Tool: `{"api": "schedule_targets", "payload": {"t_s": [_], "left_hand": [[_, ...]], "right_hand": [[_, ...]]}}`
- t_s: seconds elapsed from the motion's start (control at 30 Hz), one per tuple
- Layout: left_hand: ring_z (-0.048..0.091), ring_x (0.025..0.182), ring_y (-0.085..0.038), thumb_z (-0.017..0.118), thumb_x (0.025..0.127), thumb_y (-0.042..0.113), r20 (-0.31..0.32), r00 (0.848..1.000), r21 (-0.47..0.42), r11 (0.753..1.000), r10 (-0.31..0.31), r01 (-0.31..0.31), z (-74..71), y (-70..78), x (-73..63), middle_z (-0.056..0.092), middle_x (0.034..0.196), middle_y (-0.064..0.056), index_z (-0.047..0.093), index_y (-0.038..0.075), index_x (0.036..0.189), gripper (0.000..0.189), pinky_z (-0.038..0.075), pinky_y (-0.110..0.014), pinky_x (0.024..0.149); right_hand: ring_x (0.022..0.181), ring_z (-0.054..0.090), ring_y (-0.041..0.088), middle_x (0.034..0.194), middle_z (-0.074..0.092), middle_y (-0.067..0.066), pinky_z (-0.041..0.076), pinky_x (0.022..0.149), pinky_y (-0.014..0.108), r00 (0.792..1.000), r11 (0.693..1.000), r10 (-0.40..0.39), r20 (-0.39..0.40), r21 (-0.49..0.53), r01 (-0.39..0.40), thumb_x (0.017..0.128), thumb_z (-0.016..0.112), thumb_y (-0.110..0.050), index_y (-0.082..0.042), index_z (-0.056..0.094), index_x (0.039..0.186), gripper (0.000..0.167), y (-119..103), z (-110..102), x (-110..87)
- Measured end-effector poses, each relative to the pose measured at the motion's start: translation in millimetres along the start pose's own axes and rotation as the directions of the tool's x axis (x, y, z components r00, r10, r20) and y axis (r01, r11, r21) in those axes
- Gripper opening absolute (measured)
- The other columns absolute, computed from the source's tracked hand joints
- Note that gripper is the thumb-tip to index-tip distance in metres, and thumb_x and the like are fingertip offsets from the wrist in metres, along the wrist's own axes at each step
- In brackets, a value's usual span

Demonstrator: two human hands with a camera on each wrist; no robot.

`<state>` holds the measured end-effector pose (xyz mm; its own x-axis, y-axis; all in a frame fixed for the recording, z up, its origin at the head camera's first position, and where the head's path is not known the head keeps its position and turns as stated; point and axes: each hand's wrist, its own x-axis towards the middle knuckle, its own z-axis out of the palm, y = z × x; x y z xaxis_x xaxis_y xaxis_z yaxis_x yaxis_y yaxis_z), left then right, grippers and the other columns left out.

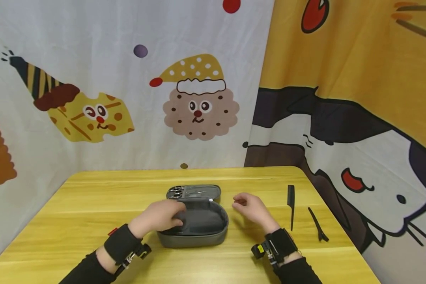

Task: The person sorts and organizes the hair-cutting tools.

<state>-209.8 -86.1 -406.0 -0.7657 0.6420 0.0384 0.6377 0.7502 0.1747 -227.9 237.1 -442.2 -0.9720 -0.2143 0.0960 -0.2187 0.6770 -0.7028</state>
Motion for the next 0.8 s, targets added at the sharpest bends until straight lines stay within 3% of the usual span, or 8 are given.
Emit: {"api": "schedule_targets", "payload": {"t_s": [0.17, 0.37, 0.5, 0.8], "left_hand": [[0.064, 0.093, -0.027, 0.081, 0.084, 0.027, -0.192, 0.981, -0.014, 1.0, 0.017, -0.02, 4.3, -6.7, -3.5, 0.067, 0.105, -0.009, 0.067, 0.007, 0.119, 0.043, 0.054, -0.04, 0.075], [0.061, 0.104, -0.033, 0.084, 0.08, 0.03, -0.321, 0.944, -0.095, 0.995, -0.072, 0.044, 8.4, -13.2, -8.1, 0.064, 0.115, -0.015, 0.063, 0.003, 0.124, 0.056, 0.051, -0.043, 0.085], [0.061, 0.101, -0.034, 0.086, 0.078, 0.031, -0.336, 0.932, -0.112, 0.988, -0.14, 0.108, 9.7, -18.2, -10.3, 0.063, 0.114, -0.017, 0.062, 0.001, 0.123, 0.059, 0.052, -0.043, 0.082], [0.057, 0.078, -0.022, 0.088, 0.076, 0.028, -0.282, 0.923, -0.148, 0.962, -0.263, 0.229, 11.9, -24.8, -14.5, 0.061, 0.097, -0.011, 0.063, 0.0, 0.116, 0.054, 0.048, -0.035, 0.065]], "right_hand": [[0.096, 0.064, 0.026, 0.106, 0.068, 0.008, 0.051, 0.087, 0.043, 1.0, 1.0, -0.002, -0.024, -0.02, 0.002, 0.096, 0.067, -0.018, 0.004, 0.066, 0.119, 0.031, 4.4, -8.7, -3.7], [0.096, 0.064, 0.028, 0.106, 0.068, 0.01, 0.052, 0.087, 0.045, 0.996, 0.998, -0.018, -0.088, -0.062, 0.013, 0.097, 0.067, -0.018, 0.004, 0.065, 0.119, 0.031, 9.3, -18.3, -7.8], [0.097, 0.064, 0.03, 0.106, 0.068, 0.012, 0.052, 0.087, 0.047, 0.992, 0.994, -0.026, -0.124, -0.107, 0.012, 0.096, 0.067, -0.018, 0.005, 0.064, 0.12, 0.033, 15.1, -25.7, -10.4], [0.097, 0.064, 0.033, 0.107, 0.067, 0.015, 0.051, 0.085, 0.048, 0.988, 0.992, 0.009, -0.156, -0.124, -0.028, 0.097, 0.067, -0.022, 0.007, 0.062, 0.122, 0.039, 28.3, -45.7, -16.7]]}}
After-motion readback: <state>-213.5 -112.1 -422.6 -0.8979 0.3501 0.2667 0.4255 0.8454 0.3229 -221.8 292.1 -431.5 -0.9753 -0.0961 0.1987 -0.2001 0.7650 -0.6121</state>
